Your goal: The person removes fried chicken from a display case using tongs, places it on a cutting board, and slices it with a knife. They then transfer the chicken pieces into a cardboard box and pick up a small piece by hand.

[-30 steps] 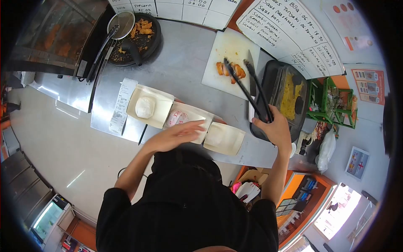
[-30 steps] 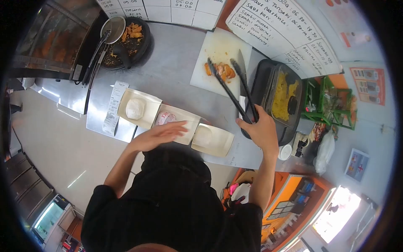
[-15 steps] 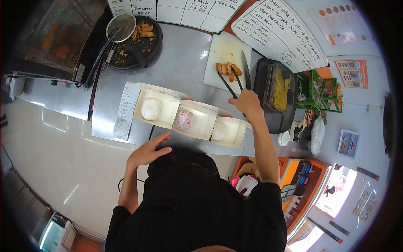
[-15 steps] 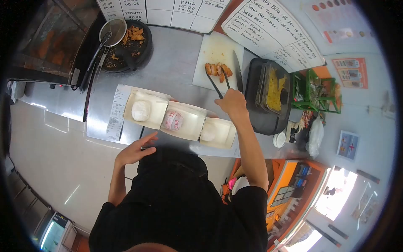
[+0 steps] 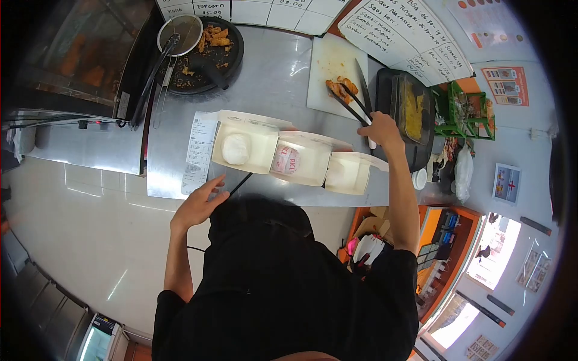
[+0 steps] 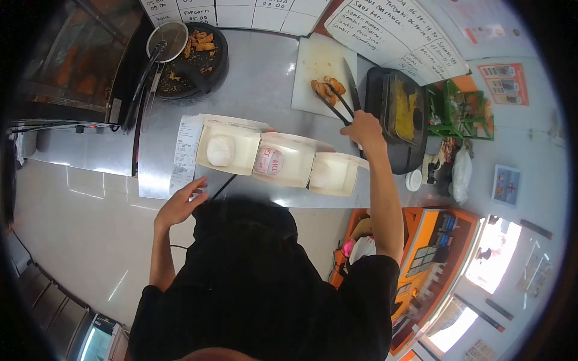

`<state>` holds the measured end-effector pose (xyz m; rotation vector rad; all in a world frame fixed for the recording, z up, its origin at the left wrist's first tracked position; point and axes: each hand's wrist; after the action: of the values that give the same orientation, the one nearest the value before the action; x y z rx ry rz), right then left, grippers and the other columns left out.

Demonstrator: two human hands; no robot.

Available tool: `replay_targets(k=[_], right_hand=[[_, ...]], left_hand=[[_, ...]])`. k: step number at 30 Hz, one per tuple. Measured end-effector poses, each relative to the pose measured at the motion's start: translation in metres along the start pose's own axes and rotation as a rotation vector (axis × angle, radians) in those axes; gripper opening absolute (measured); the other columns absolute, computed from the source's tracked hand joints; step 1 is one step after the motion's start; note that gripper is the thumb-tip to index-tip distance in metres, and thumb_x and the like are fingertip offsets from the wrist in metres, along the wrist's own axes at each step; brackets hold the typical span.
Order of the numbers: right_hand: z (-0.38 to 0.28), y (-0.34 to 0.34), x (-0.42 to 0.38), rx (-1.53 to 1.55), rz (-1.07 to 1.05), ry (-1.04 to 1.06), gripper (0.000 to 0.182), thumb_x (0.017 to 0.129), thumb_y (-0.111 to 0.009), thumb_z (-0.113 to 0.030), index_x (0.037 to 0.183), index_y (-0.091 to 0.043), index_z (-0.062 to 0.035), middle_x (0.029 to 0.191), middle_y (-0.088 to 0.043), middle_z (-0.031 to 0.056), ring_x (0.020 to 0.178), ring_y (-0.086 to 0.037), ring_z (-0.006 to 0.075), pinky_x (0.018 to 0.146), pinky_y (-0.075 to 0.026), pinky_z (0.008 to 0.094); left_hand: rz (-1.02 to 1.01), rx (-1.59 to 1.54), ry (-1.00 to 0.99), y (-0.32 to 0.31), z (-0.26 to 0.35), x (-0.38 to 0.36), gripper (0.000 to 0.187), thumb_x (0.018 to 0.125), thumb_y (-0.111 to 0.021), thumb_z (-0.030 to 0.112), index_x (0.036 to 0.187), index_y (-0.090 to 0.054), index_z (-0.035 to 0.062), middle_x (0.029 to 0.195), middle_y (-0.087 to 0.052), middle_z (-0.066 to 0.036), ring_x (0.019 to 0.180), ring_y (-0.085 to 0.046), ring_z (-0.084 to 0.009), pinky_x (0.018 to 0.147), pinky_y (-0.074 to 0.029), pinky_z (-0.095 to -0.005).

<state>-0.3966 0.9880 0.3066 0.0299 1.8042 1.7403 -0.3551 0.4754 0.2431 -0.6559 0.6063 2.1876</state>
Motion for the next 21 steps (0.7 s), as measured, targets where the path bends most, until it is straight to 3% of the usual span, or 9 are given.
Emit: replay_targets(k=[5,8,11,14,19,21], right_hand=[[0.010,0.004,0.003,0.149,-0.072,-0.093,0.067,0.068,-0.082,-0.029,0.126,-0.067,0.0013,0.118,-0.070,0.0259,0.113,-0.067,0.0403,0.100,-0.052,0.0456],[0.014,0.002,-0.002,0.124,-0.001,-0.036,0.072,0.067,-0.081,-0.030,0.131,-0.066,0.0009,0.122,-0.069,0.0273,0.115,-0.066,0.0408,0.102,-0.052,0.0439],[0.014,0.004,-0.001,0.072,-0.024,0.005,0.077,0.064,-0.082,-0.038,0.128,-0.066,0.0030,0.115,-0.071,0.0279,0.108,-0.069,0.0425,0.097,-0.054,0.0449],[-0.001,0.014,-0.009,-0.011,-0.025,0.007,0.083,0.061,-0.082,-0.043,0.127,-0.066,0.0050,0.109,-0.072,0.0284,0.104,-0.070,0.0428,0.094,-0.055,0.0447],[-0.006,0.026,0.005,-0.057,-0.120,-0.049,0.090,0.060,-0.083,-0.043,0.131,-0.061,0.0083,0.108,-0.072,0.0279,0.104,-0.071,0.0398,0.092,-0.055,0.0430],[-0.007,0.034,0.012,-0.051,-0.141,-0.037,0.094,0.059,-0.084,-0.042,0.134,-0.059,0.0089,0.106,-0.072,0.0275,0.095,-0.072,0.0377,0.086,-0.056,0.0412]], left_hand=[[0.037,-0.006,0.023,0.007,-0.003,0.000,0.066,0.101,-0.061,0.046,0.152,-0.046,0.0052,0.139,-0.060,-0.021,0.125,-0.061,-0.0334,0.105,-0.048,-0.0420],[0.006,-0.014,-0.018,0.000,-0.012,0.006,0.062,0.103,-0.060,0.039,0.150,-0.046,0.0020,0.137,-0.061,-0.019,0.118,-0.063,-0.0276,0.102,-0.049,-0.0388],[-0.033,0.064,-0.016,-0.003,-0.012,0.009,0.061,0.102,-0.058,0.044,0.145,-0.051,0.0014,0.140,-0.059,-0.022,0.125,-0.060,-0.0363,0.105,-0.047,-0.0417],[-0.037,0.191,-0.053,-0.013,-0.026,0.015,0.058,0.102,-0.057,0.043,0.140,-0.055,0.0001,0.135,-0.061,-0.023,0.124,-0.059,-0.0384,0.105,-0.047,-0.0427],[-0.068,0.182,-0.011,-0.018,-0.027,0.009,0.055,0.102,-0.058,0.041,0.139,-0.055,0.0006,0.132,-0.063,-0.022,0.122,-0.061,-0.0358,0.104,-0.048,-0.0421],[-0.048,0.155,0.006,-0.018,-0.033,0.005,0.053,0.102,-0.058,0.041,0.137,-0.056,0.0009,0.128,-0.065,-0.021,0.120,-0.062,-0.0357,0.102,-0.049,-0.0419]])
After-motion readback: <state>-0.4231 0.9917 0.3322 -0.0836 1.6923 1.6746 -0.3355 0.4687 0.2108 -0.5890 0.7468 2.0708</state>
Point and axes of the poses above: each hand's wrist, its own x-axis towards the middle knuckle, its own y-axis out of the back of the hand, z = x × y
